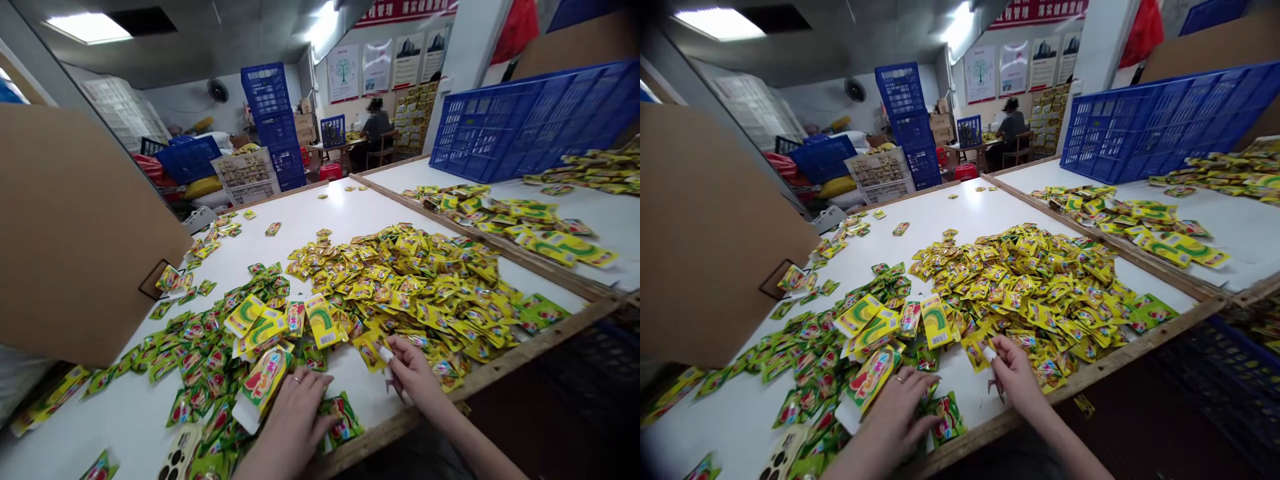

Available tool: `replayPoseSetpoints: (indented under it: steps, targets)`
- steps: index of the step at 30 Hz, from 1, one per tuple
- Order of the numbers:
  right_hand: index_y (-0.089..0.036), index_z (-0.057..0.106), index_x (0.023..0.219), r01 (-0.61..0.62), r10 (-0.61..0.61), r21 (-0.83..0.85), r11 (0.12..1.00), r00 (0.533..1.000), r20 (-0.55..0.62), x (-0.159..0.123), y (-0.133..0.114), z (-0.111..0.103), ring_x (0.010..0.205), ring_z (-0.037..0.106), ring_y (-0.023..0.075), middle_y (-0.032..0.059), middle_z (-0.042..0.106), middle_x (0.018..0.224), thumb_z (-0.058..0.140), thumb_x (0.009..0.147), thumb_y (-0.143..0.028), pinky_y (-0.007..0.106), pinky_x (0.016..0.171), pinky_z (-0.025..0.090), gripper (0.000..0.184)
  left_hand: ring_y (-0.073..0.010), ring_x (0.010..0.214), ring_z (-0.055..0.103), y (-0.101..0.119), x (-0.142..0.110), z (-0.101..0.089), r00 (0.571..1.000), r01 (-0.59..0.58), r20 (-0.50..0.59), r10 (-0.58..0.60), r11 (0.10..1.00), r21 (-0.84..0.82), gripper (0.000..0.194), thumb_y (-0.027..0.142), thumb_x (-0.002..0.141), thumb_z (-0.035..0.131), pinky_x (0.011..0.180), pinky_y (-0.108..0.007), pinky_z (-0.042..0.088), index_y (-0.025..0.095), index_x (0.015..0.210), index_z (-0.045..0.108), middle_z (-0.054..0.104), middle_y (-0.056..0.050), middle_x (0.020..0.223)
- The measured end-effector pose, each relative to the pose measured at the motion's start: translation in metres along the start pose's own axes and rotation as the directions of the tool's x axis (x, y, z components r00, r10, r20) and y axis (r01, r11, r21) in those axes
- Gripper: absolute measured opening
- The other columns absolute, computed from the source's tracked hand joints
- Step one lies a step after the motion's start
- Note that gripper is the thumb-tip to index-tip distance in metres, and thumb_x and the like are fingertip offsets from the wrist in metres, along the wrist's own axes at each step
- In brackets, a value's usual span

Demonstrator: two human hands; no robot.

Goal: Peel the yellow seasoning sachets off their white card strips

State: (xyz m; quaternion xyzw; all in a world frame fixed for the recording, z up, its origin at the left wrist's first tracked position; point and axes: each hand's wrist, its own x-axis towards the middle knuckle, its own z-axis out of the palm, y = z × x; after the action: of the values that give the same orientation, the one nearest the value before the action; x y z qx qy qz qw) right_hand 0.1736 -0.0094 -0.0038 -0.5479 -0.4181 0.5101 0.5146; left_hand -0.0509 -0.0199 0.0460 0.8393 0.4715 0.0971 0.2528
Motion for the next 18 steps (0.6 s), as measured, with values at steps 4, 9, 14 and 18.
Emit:
replayPoseSetpoints:
  steps: [4,9,14,18]
  targets:
    - [-0.023,0.044,0.082,-0.111,0.108,0.166,0.98,0.994,0.023,-0.009,0.009,-0.004,0.028,0.027,0.0024,-0.0129,0.039,0.046,0.064,0.065,-0.053,0.015,0.031,0.032,0.04,-0.03,0.104,0.049,0.0,0.009,0.028,0.996,0.056,0.059,-0.059,0.997,0.044,0.038,0.028,0.066,0.071,0.089,-0.045,0.038,0.023,0.101,0.06,0.06,-0.008,0.103]
    - [-0.021,0.049,0.079,0.003,0.0,0.298,0.955,1.0,-0.01,-0.016,-0.005,0.002,0.052,0.055,0.0107,-0.0031,0.057,0.065,0.067,0.068,-0.044,0.02,0.048,0.046,0.03,-0.0243,0.095,0.054,0.0,0.022,0.019,0.976,0.064,-0.179,-0.12,0.955,-0.291,0.009,0.031,0.077,0.058,0.084,-0.038,0.041,0.022,0.079,0.059,0.062,-0.006,0.096]
    - [-0.02,0.05,0.066,0.107,-0.125,0.389,0.915,0.992,0.02,-0.016,-0.021,0.032,0.114,0.048,0.0246,0.0069,0.053,0.121,0.067,0.07,-0.037,0.036,0.09,0.043,0.025,-0.0154,0.058,0.055,0.014,0.034,0.032,0.812,-0.036,-0.357,-0.462,0.571,-0.82,0.027,0.045,0.075,0.059,0.055,-0.024,0.044,0.022,0.067,0.047,0.055,0.002,0.059]
    - [-0.019,0.052,0.063,0.102,-0.112,0.307,0.946,0.994,0.013,-0.013,-0.017,0.051,0.092,0.06,0.0247,0.0085,0.062,0.101,0.069,0.066,-0.042,0.037,0.08,0.048,0.029,-0.0141,0.056,0.055,0.019,0.036,0.042,0.82,-0.104,-0.345,-0.458,0.473,-0.875,0.028,0.05,0.077,0.055,0.055,-0.024,0.045,0.023,0.072,0.05,0.056,0.002,0.06]
